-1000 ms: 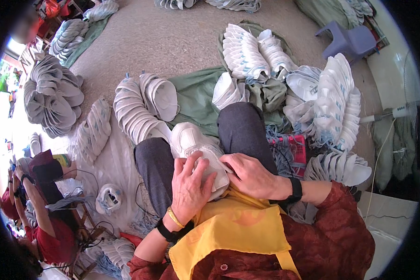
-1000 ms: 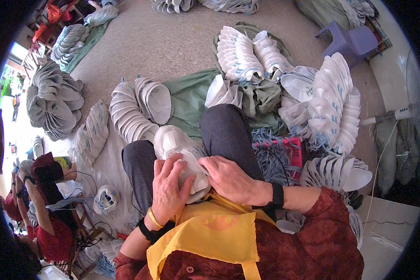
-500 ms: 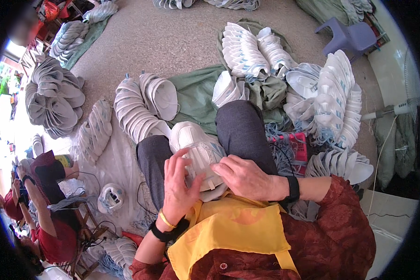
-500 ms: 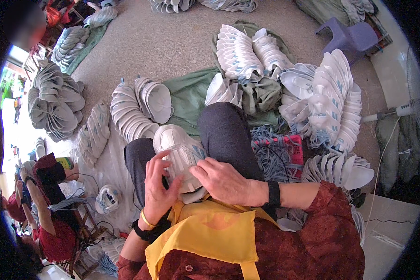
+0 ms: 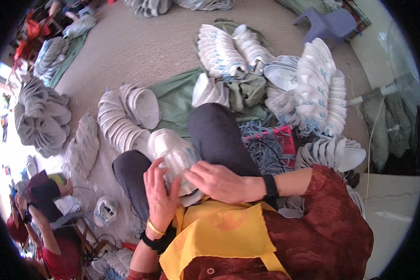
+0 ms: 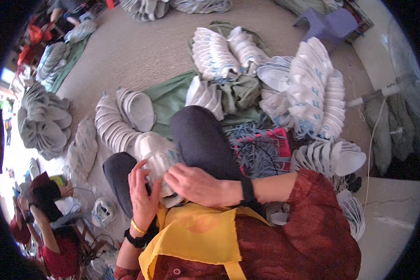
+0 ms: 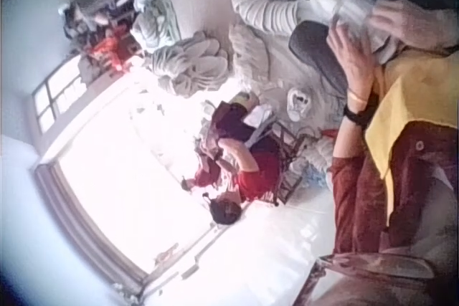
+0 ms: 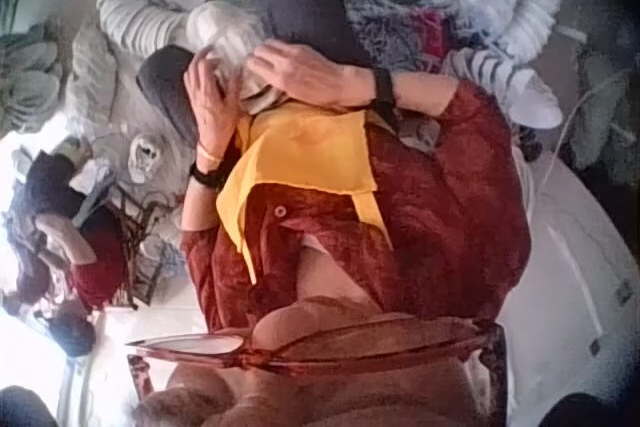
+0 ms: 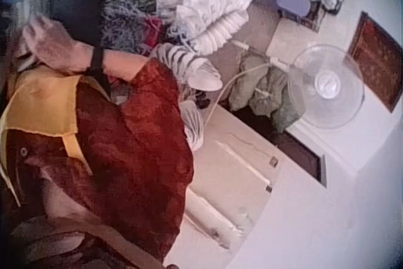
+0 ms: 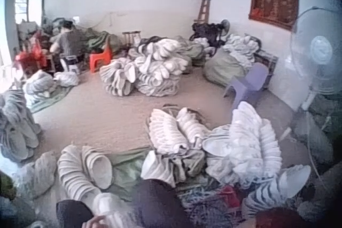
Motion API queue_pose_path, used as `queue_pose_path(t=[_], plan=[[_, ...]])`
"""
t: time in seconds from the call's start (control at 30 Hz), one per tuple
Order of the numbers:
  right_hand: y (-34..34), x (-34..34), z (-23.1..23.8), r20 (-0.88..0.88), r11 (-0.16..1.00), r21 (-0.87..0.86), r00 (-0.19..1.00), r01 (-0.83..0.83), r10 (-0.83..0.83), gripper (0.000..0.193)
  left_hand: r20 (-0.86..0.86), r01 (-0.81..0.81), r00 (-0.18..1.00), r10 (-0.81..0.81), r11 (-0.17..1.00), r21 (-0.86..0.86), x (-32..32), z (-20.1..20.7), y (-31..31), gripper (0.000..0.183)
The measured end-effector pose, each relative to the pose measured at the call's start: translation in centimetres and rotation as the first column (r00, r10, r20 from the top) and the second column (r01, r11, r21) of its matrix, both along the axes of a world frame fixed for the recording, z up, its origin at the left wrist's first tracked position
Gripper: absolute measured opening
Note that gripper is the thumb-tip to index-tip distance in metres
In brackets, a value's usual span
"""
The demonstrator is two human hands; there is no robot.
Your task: Lacing white shoes and preparing them for the next stage of assembly.
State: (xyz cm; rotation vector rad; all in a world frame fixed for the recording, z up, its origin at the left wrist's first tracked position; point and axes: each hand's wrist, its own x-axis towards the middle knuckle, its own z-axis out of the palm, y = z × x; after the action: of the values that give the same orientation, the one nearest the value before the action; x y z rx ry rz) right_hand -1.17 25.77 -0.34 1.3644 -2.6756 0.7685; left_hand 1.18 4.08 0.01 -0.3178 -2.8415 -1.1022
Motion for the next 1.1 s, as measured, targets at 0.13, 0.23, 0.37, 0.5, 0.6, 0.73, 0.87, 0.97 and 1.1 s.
queue_pose_path(t=[0.13, 0.23, 0.37, 0.5, 0.6, 0.73, 0.87, 0.97, 1.1], plan=[[0.4, 0.1, 0.1, 0.046, 0.997, -0.075, 0.999, 0.018, -0.014, 0.033, -0.001, 0.021, 1.000, -0.021, 0.999, -0.050, 0.2, 0.3, 0.0, 0.029], [1.8, 0.3, -0.4, 0.167, 0.983, -0.175, 0.985, 0.060, -0.030, 0.032, -0.030, 0.041, 0.999, -0.044, 0.996, -0.076, 0.1, 0.0, 0.2, 0.029], [5.8, 0.7, 0.2, 0.290, 0.883, -0.424, 0.954, 0.203, -0.079, 0.025, -0.041, 0.059, 0.997, -0.065, 0.990, -0.127, 0.1, 0.1, 0.1, 0.030], [11.3, 2.2, -1.1, 0.670, 0.627, -0.319, 0.637, 0.711, -0.381, 0.012, 0.088, 0.008, 0.996, -0.001, 0.998, -0.069, 0.3, 0.2, 0.0, 0.033], [17.5, 4.0, -6.6, 0.721, 0.642, 0.036, 0.424, 0.766, -0.547, 0.018, 0.111, 0.001, 0.994, 0.005, 0.999, -0.051, 0.1, 0.3, 0.3, 0.033], [24.3, 4.7, -16.3, 0.591, 0.552, 0.274, 0.315, 0.787, -0.743, 0.021, 0.086, 0.013, 0.996, -0.006, 0.997, -0.082, -0.2, -0.1, 0.1, 0.032], [26.4, 0.7, -22.0, 0.432, 0.503, 0.114, 0.413, 0.857, -0.802, 0.020, 0.048, 0.026, 0.999, -0.021, 0.993, -0.115, -0.1, -0.1, 0.2, 0.031], [26.6, -2.5, -24.6, 0.339, 0.520, 0.161, 0.447, 0.839, -0.828, 0.020, 0.054, 0.031, 0.998, -0.024, 0.991, -0.131, -0.2, 0.1, 0.4, 0.030], [26.8, -4.6, -27.2, 0.258, 0.521, 0.347, 0.455, 0.780, -0.852, 0.023, 0.093, 0.022, 0.996, -0.009, 0.990, -0.140, -0.3, -0.1, 0.5, 0.029]])
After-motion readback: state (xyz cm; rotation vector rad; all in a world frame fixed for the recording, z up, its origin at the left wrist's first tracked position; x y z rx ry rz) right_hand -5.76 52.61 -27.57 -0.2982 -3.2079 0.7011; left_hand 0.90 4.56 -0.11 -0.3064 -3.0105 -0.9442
